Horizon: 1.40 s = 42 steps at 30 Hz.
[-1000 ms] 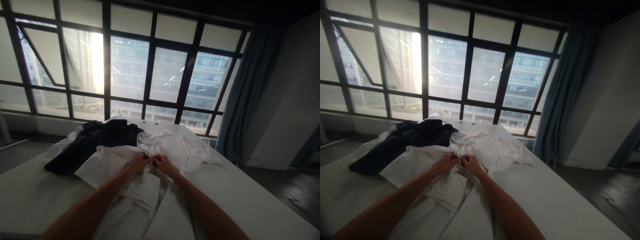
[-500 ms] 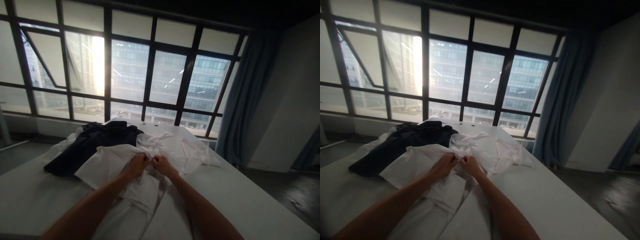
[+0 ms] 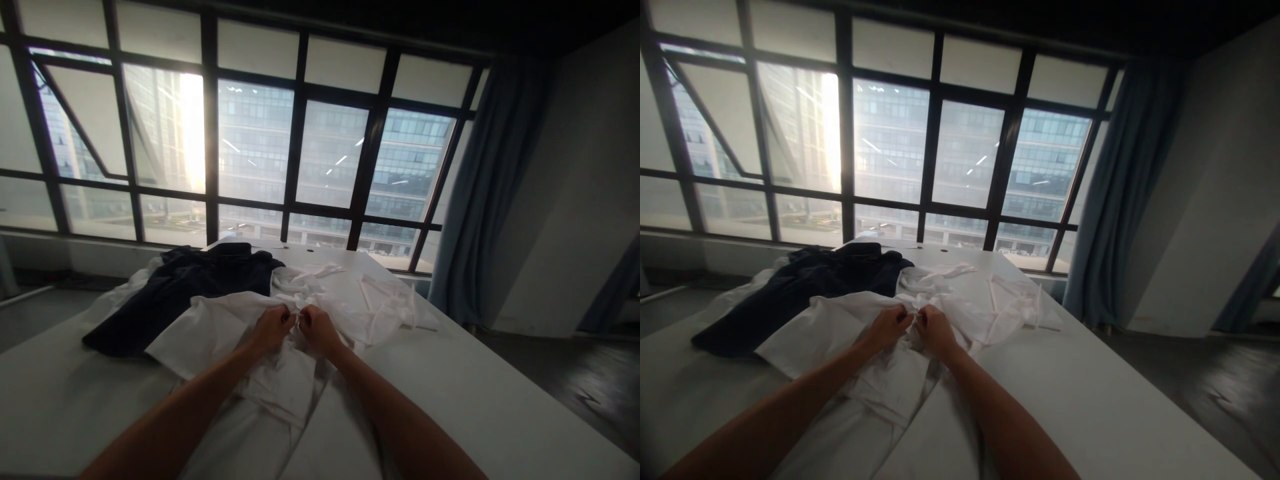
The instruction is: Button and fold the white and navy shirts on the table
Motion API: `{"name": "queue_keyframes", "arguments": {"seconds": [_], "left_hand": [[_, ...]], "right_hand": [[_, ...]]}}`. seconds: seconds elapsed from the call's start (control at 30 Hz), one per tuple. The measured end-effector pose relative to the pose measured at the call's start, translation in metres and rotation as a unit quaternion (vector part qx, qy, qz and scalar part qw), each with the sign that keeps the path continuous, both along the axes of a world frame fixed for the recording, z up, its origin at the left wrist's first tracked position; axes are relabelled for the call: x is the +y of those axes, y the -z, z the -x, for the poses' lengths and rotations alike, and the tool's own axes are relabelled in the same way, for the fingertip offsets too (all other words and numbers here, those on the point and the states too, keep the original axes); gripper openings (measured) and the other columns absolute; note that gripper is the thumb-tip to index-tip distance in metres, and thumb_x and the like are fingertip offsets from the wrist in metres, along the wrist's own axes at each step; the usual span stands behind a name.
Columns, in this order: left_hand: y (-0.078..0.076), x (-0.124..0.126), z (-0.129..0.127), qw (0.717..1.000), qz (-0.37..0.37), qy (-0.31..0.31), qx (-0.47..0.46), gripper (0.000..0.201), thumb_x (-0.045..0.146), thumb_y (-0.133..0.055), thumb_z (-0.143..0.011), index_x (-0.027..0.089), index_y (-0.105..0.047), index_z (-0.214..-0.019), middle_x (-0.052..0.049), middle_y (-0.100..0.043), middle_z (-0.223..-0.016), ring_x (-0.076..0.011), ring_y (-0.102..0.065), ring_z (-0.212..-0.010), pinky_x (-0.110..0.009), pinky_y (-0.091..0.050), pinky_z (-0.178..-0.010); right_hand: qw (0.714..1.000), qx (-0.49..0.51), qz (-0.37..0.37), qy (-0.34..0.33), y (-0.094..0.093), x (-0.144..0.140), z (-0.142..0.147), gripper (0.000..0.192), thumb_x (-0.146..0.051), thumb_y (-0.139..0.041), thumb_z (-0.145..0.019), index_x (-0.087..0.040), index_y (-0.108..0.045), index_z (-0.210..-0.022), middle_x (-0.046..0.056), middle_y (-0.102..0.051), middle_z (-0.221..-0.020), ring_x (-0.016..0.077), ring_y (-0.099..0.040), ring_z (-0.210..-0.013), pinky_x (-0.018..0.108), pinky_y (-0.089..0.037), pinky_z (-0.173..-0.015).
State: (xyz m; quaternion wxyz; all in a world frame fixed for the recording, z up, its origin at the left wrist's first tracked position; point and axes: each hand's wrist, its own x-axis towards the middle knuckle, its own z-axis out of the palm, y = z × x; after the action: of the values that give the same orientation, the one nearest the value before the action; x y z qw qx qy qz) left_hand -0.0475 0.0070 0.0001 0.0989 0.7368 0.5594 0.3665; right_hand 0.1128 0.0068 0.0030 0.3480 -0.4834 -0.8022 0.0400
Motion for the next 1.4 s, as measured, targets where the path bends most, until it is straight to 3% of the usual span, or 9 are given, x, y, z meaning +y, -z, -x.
{"name": "queue_keyframes", "arguments": {"seconds": [0.17, 0.27, 0.47, 0.73, 0.97, 1.23, 1.4], "left_hand": [[0.0, 0.001, 0.001, 1.0, 0.005, -0.016, 0.012, 0.021, 0.032, -0.053, -0.086, 0.017, -0.056, -0.071, 0.0, -0.059, -0.066, -0.0124, -0.052, -0.06, -0.023, -0.029, -0.057], [0.002, 0.001, 0.001, 0.999, -0.015, 0.026, 0.024, 0.017, 0.026, -0.051, -0.086, 0.017, -0.056, -0.073, -0.001, -0.062, -0.07, -0.0132, -0.054, -0.064, -0.024, -0.034, -0.061], [0.001, -0.004, 0.006, 0.988, -0.033, 0.129, 0.076, 0.015, 0.021, -0.046, -0.086, 0.017, -0.06, -0.082, -0.006, -0.066, -0.087, -0.0172, -0.059, -0.079, -0.026, -0.041, -0.073], [-0.001, -0.009, 0.009, 0.976, -0.019, 0.169, 0.134, 0.014, 0.021, -0.048, -0.085, 0.018, -0.061, -0.081, -0.006, -0.067, -0.087, -0.0187, -0.06, -0.079, -0.026, -0.041, -0.071], [-0.01, -0.017, 0.008, 0.968, -0.01, 0.195, 0.159, 0.015, 0.02, -0.048, -0.084, 0.018, -0.063, -0.08, -0.005, -0.067, -0.084, -0.018, -0.06, -0.077, -0.025, -0.041, -0.07], [0.0, -0.018, 0.004, 0.948, -0.018, 0.243, 0.202, 0.019, 0.026, -0.049, -0.088, 0.017, -0.064, -0.08, -0.006, -0.068, -0.085, -0.0177, -0.061, -0.077, -0.024, -0.041, -0.07], [-0.002, -0.015, 0.009, 0.968, -0.029, 0.172, 0.181, 0.019, 0.026, -0.046, -0.089, 0.017, -0.062, -0.084, -0.006, -0.068, -0.087, -0.0175, -0.061, -0.078, -0.025, -0.042, -0.071]], "right_hand": [[0.982, -0.174, -0.024, -0.066, -0.021, -0.005, -0.007, 0.017, -0.012, -0.048, -0.087, -0.014, -0.061, -0.098, 0.009, -0.065, -0.098, 0.0173, -0.061, -0.084, 0.025, -0.041, -0.076], [0.971, -0.216, -0.025, -0.1, -0.031, -0.009, -0.012, 0.017, -0.011, -0.048, -0.089, -0.013, -0.061, -0.098, 0.008, -0.065, -0.096, 0.0173, -0.061, -0.086, 0.024, -0.041, -0.076], [0.958, -0.276, -0.018, -0.07, -0.033, -0.014, -0.017, 0.019, -0.016, -0.044, -0.095, -0.015, -0.063, -0.096, 0.009, -0.067, -0.095, 0.0168, -0.063, -0.079, 0.025, -0.039, -0.069], [0.969, -0.22, -0.013, -0.114, -0.027, -0.014, -0.026, 0.017, -0.018, -0.051, -0.091, -0.017, -0.066, -0.082, 0.005, -0.068, -0.083, 0.0159, -0.062, -0.076, 0.023, -0.036, -0.067], [0.976, -0.199, -0.004, -0.092, -0.015, -0.01, -0.028, 0.013, -0.017, -0.057, -0.081, -0.017, -0.069, -0.079, 0.006, -0.071, -0.079, 0.0183, -0.065, -0.074, 0.024, -0.036, -0.064], [0.97, -0.239, 0.003, -0.044, -0.008, -0.006, -0.021, 0.01, -0.017, -0.062, -0.068, -0.015, -0.069, -0.076, 0.01, -0.071, -0.078, 0.0213, -0.064, -0.072, 0.025, -0.037, -0.062], [0.987, -0.106, 0.032, -0.113, -0.01, 0.002, -0.033, 0.012, -0.015, -0.058, -0.074, -0.015, -0.07, -0.077, 0.003, -0.067, -0.068, 0.0144, -0.058, -0.062, 0.022, -0.037, -0.059]]}}
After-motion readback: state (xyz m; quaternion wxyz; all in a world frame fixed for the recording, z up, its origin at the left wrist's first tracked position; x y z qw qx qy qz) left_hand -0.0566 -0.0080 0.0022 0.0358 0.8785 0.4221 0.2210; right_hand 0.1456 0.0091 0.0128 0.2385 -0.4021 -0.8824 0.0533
